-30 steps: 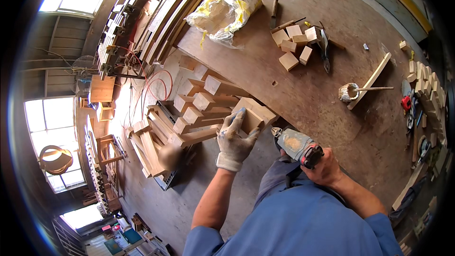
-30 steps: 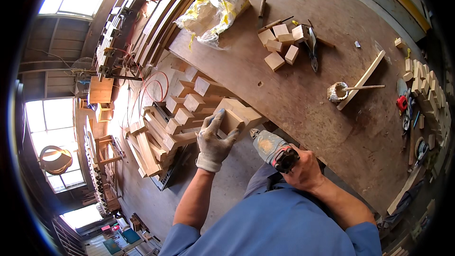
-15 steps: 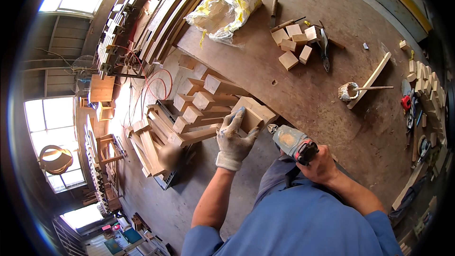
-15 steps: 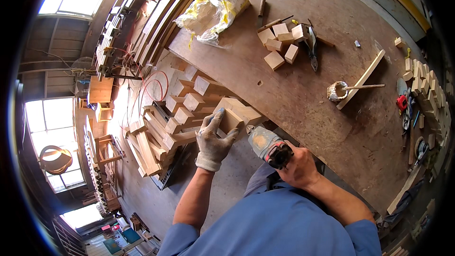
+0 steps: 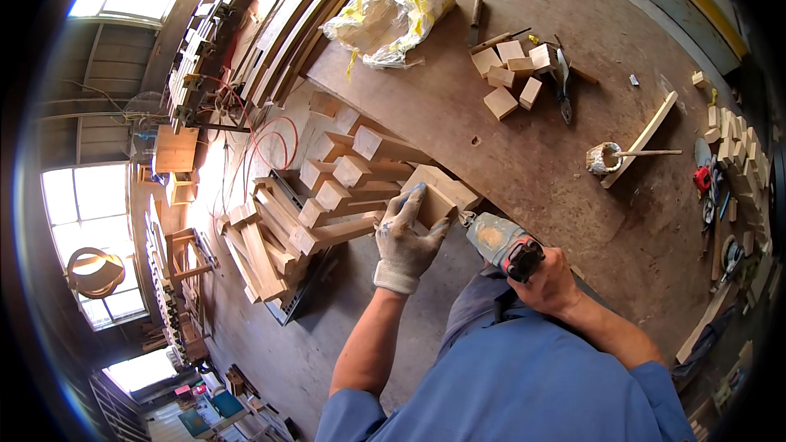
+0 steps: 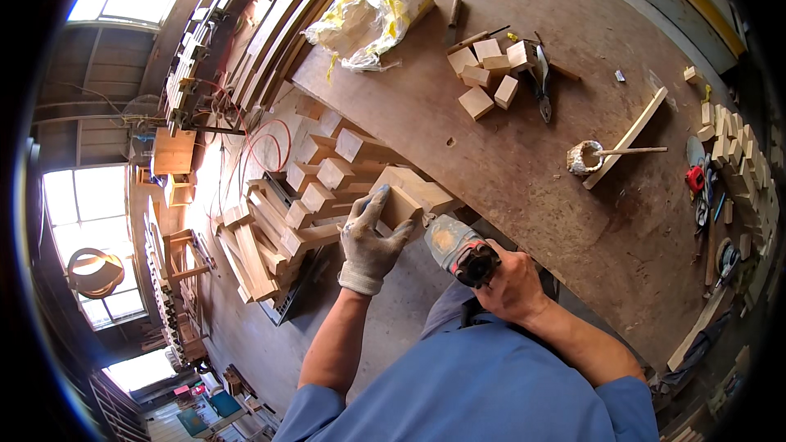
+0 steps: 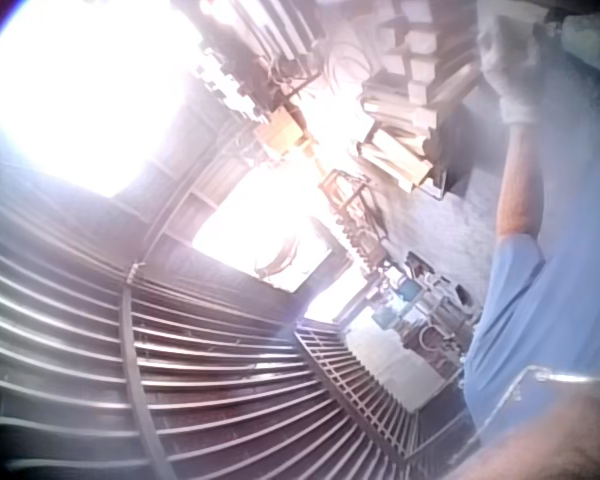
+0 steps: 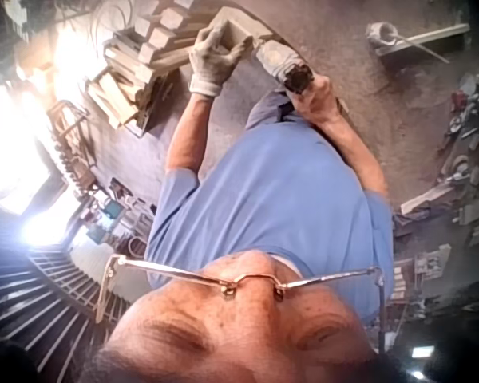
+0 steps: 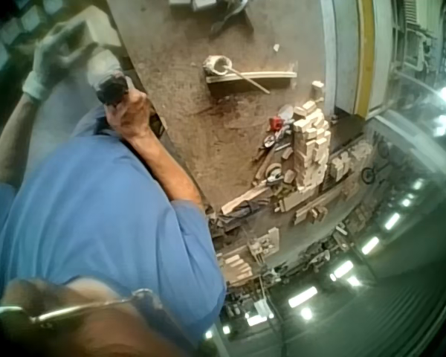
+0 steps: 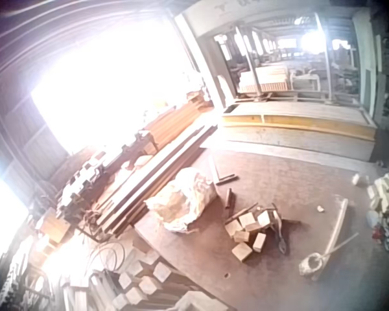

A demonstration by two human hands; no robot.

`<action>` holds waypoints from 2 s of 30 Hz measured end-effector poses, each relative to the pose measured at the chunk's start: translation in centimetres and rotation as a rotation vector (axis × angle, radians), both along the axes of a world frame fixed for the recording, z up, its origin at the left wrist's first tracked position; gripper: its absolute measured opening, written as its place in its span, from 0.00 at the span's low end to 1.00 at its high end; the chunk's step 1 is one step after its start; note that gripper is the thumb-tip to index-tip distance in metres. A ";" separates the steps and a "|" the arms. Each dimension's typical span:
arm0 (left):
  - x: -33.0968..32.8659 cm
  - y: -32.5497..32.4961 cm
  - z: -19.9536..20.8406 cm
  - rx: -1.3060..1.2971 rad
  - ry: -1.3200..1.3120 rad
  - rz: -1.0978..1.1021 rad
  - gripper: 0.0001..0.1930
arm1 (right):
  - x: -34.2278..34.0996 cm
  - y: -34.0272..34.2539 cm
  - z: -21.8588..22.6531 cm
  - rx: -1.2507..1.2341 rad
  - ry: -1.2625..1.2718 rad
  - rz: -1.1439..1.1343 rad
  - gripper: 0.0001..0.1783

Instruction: The person applies glue to small wooden blocks and uses a nail gun to fasten them to longer wooden planks. They repeatedly pick up blocks, apply adhesive, and drive nails into the joints to assemble furniture frames.

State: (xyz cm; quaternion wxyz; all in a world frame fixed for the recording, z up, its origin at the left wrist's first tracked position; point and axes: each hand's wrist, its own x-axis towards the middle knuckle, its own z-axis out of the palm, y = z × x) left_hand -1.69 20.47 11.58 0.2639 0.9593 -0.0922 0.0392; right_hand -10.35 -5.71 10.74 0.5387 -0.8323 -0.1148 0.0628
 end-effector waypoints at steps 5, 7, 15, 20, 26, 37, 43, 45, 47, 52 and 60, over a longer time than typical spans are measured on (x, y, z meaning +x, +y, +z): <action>-0.2 0.3 -0.5 -0.007 0.012 0.023 0.35 | 0.1 0.7 -0.4 0.010 0.002 -0.027 0.16; -0.1 0.2 -0.5 -0.003 0.000 0.018 0.34 | 0.1 1.0 -0.7 0.021 0.010 -0.049 0.16; 0.0 0.2 -0.2 0.029 -0.019 -0.007 0.34 | 0.3 1.2 -0.8 0.018 0.027 -0.058 0.14; 0.0 0.3 -0.3 0.015 -0.015 -0.002 0.34 | 0.4 1.1 -0.6 0.015 0.040 -0.055 0.14; 0.1 0.1 0.0 0.013 -0.018 0.002 0.35 | 0.2 1.2 -1.2 0.020 0.045 -0.066 0.13; 0.1 0.3 -0.2 -0.005 -0.006 -0.007 0.34 | 0.4 1.2 -1.0 0.034 0.026 -0.058 0.15; 0.0 0.0 0.3 -0.016 0.022 0.014 0.34 | 0.6 1.2 -0.4 0.031 0.029 -0.047 0.16; 0.1 0.2 -0.1 -0.010 0.001 -0.002 0.34 | 0.6 1.1 -0.4 0.017 0.033 -0.041 0.16; 0.1 0.2 0.0 -0.009 0.001 -0.001 0.34 | 0.5 1.1 -0.5 0.010 0.045 -0.041 0.16; 0.1 0.2 0.0 0.000 0.000 -0.009 0.34 | 0.7 1.1 -0.4 0.010 0.040 -0.040 0.15; 0.1 0.2 0.0 -0.007 0.011 0.000 0.35 | 0.5 1.1 -0.2 0.007 0.042 -0.044 0.15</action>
